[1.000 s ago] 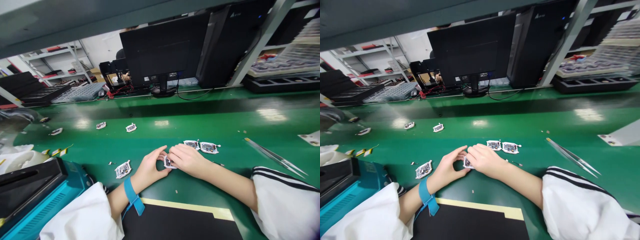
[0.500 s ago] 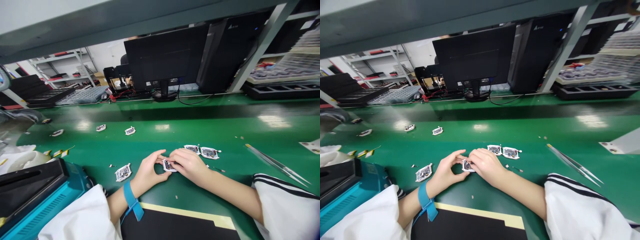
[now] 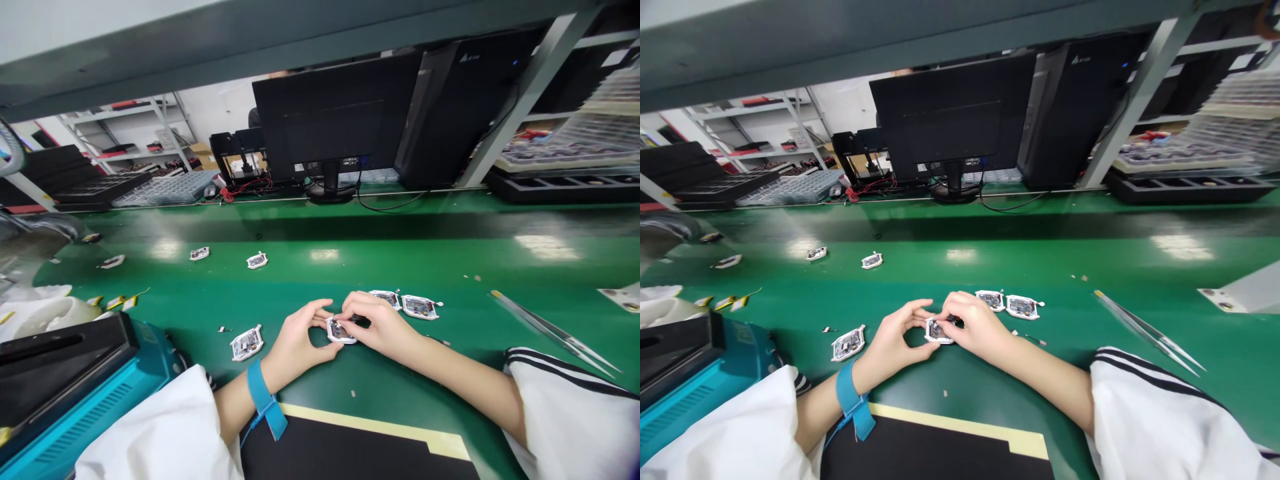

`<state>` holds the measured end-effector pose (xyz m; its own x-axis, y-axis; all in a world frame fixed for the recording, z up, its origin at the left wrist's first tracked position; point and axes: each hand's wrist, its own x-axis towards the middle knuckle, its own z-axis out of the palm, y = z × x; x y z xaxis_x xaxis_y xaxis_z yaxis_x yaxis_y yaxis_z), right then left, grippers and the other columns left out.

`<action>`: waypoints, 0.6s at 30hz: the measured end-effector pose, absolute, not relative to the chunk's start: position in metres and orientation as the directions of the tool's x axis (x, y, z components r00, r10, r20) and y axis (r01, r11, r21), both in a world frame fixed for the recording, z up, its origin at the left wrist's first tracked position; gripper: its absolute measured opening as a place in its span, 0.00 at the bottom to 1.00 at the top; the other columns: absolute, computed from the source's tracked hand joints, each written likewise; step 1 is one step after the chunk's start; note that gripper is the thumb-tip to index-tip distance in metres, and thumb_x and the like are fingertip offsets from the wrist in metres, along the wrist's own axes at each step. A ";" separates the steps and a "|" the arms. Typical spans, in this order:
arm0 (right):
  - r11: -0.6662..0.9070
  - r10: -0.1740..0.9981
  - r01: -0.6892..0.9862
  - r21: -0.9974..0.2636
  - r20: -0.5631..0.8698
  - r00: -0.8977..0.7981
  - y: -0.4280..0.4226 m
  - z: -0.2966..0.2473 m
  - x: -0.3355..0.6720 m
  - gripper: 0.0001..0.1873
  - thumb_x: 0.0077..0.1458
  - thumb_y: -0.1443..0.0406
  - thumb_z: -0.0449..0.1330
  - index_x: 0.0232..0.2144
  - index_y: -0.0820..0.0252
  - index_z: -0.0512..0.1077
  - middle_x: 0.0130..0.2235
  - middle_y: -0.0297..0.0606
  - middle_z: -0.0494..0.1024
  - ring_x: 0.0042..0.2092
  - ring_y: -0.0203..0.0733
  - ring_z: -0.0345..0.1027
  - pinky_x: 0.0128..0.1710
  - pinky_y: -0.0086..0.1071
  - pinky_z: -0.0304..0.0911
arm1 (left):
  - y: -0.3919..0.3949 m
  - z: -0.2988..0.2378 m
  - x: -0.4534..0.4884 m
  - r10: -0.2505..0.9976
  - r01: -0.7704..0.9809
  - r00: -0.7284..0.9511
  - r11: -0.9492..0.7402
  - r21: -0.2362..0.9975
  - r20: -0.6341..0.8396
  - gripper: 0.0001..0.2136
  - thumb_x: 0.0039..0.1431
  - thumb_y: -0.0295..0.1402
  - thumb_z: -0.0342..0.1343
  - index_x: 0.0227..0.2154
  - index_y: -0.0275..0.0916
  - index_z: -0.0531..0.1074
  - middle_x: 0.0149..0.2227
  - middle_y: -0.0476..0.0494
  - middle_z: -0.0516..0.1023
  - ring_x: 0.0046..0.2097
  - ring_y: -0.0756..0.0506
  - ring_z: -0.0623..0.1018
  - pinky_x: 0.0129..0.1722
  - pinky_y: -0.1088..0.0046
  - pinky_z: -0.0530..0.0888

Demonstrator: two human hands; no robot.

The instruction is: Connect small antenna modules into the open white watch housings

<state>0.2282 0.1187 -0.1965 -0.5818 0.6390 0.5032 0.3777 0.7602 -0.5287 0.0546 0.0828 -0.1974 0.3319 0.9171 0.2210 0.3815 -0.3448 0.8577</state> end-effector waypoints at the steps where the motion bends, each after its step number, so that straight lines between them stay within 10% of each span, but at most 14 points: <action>1: 0.759 0.641 0.390 -0.521 0.495 -0.587 0.118 -0.197 0.228 0.05 0.49 0.70 0.55 0.23 0.64 0.68 0.27 0.36 0.69 0.30 0.33 0.61 0.30 0.26 0.57 | 0.083 -0.197 0.055 0.916 0.387 0.338 -0.345 0.855 0.216 0.26 0.41 0.26 0.58 0.46 0.38 0.59 0.38 0.47 0.73 0.38 0.51 0.74 0.42 0.75 0.73; 9: 0.830 0.556 0.506 -0.234 0.418 -0.719 0.110 -0.197 0.231 0.10 0.52 0.70 0.48 0.29 0.63 0.69 0.32 0.40 0.67 0.33 0.37 0.57 0.32 0.30 0.56 | 0.085 -0.200 0.053 0.932 0.408 0.323 -0.292 0.865 0.162 0.25 0.41 0.26 0.58 0.44 0.38 0.59 0.36 0.47 0.72 0.35 0.52 0.74 0.40 0.75 0.74; 18: 0.823 0.567 0.490 -0.286 0.458 -0.685 0.119 -0.198 0.229 0.08 0.53 0.67 0.51 0.30 0.62 0.70 0.29 0.37 0.69 0.32 0.35 0.60 0.32 0.28 0.58 | 0.088 -0.202 0.053 0.933 0.406 0.331 -0.274 0.872 0.139 0.25 0.40 0.26 0.58 0.44 0.37 0.59 0.35 0.47 0.71 0.36 0.50 0.74 0.41 0.74 0.74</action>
<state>0.2285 0.1190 -0.1982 -0.6849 0.5667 0.4579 0.4904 0.8234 -0.2855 0.0527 0.0878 -0.2015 0.3311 0.9334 0.1387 0.4061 -0.2736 0.8719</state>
